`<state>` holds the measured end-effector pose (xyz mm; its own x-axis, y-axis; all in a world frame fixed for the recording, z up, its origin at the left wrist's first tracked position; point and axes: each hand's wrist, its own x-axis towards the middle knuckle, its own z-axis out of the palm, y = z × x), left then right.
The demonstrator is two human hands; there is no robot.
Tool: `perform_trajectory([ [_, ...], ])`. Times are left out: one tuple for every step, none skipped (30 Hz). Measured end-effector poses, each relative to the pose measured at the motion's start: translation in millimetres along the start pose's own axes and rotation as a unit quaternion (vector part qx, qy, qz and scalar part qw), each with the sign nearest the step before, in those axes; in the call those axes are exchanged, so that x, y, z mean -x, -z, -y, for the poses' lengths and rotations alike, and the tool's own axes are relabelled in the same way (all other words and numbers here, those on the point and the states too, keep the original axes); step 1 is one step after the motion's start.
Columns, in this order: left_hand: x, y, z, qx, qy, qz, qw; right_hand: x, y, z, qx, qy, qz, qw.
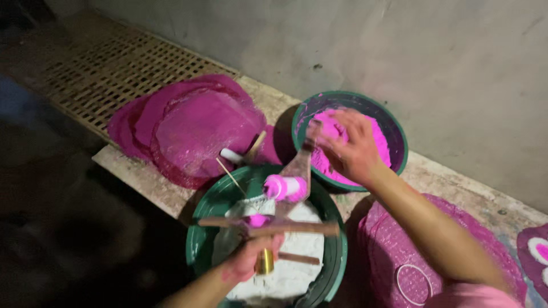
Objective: The person uses a wooden hand-press tool to mold ring-shaped decorations from white and pink powder. They pack powder into the tool over a basin, press a ring shape onto a pink mat, and place finished white rings in a circle, then repeat the process with pink powder to fill the ring centers.
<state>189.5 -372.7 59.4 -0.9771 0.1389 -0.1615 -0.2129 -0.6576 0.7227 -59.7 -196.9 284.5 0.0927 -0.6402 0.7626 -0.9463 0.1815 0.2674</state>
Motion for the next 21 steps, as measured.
perform_trajectory([
  [-11.5,2.6,-0.9,-0.025,-0.034,-0.049,0.998,7.3,-20.2,-9.7,-0.011,-0.103,-0.026,0.994],
  [-21.7,3.9,-5.0,-0.064,-0.062,-0.101,0.991,16.9,-39.3,-22.3,-0.062,-0.213,-0.007,0.975],
  [-27.0,2.0,-10.3,-0.08,-0.066,-0.128,0.986,26.7,-57.7,-36.3,-0.113,-0.319,0.013,0.941],
  [-32.8,-1.4,-15.7,-0.094,-0.069,-0.156,0.981,38.3,-74.9,-48.3,-0.051,-0.404,0.099,0.908],
  [-37.8,-4.7,-22.1,-0.108,-0.071,-0.185,0.974,51.2,-88.9,-56.2,0.006,-0.41,0.187,0.893],
  [-42.8,-8.1,-27.1,-0.104,-0.093,-0.17,0.976,63.6,-98.9,-62.4,0.004,-0.461,0.317,0.829],
  [-46.3,-14.2,-32.2,-0.099,-0.116,-0.153,0.976,76.1,-104.8,-62.6,-0.052,-0.55,0.346,0.758],
  [-51.4,-19.0,-37.5,-0.094,-0.14,-0.135,0.976,83.3,-110.9,-58.9,0.003,-0.595,0.319,0.738],
  [-58.0,-22.7,-43.9,-0.096,-0.135,-0.137,0.977,89.4,-115.4,-56.5,-0.014,-0.605,0.317,0.73],
  [-64.6,-25.6,-49.2,-0.096,-0.127,-0.139,0.977,92.7,-119.7,-54.6,-0.031,-0.617,0.316,0.72],
  [-70.7,-26.8,-53.5,-0.096,-0.116,-0.143,0.978,94.0,-120.7,-57.8,-0.021,-0.619,0.332,0.712],
  [-79.1,-27.3,-57.8,-0.096,-0.119,-0.146,0.977,95.5,-119.9,-62.8,-0.012,-0.621,0.35,0.701],
  [-87.8,-25.6,-62.3,-0.096,-0.121,-0.151,0.976,93.4,-118.6,-67.7,-0.005,-0.623,0.369,0.69],
  [-94.6,-22.8,-65.5,-0.097,-0.122,-0.157,0.975,92.3,-110.7,-78.5,0.01,-0.565,0.411,0.715],
  [-101.0,-19.7,-68.3,-0.122,-0.149,-0.158,0.969,90.1,-102.3,-90.8,0.026,-0.504,0.451,0.736],
  [-107.6,-15.7,-69.7,-0.146,-0.176,-0.159,0.96,89.9,-93.1,-101.0,0.055,-0.503,0.416,0.755],
  [-111.6,-12.3,-69.4,-0.168,-0.199,-0.163,0.952,92.4,-79.9,-110.6,0.082,-0.502,0.385,0.77],
  [-117.7,-8.9,-69.9,-0.169,-0.196,-0.189,0.947,91.0,-73.2,-119.3,0.064,-0.458,0.43,0.775],
  [-123.5,-6.4,-71.1,-0.171,-0.193,-0.213,0.942,89.2,-68.9,-125.0,0.046,-0.413,0.473,0.777],
  [-126.6,-4.4,-71.7,-0.173,-0.189,-0.238,0.937,88.1,-68.3,-125.2,0.008,-0.374,0.474,0.797],
  [-128.4,-2.2,-71.0,-0.17,-0.196,-0.237,0.936,86.8,-70.5,-123.8,-0.028,-0.335,0.47,0.816],
])
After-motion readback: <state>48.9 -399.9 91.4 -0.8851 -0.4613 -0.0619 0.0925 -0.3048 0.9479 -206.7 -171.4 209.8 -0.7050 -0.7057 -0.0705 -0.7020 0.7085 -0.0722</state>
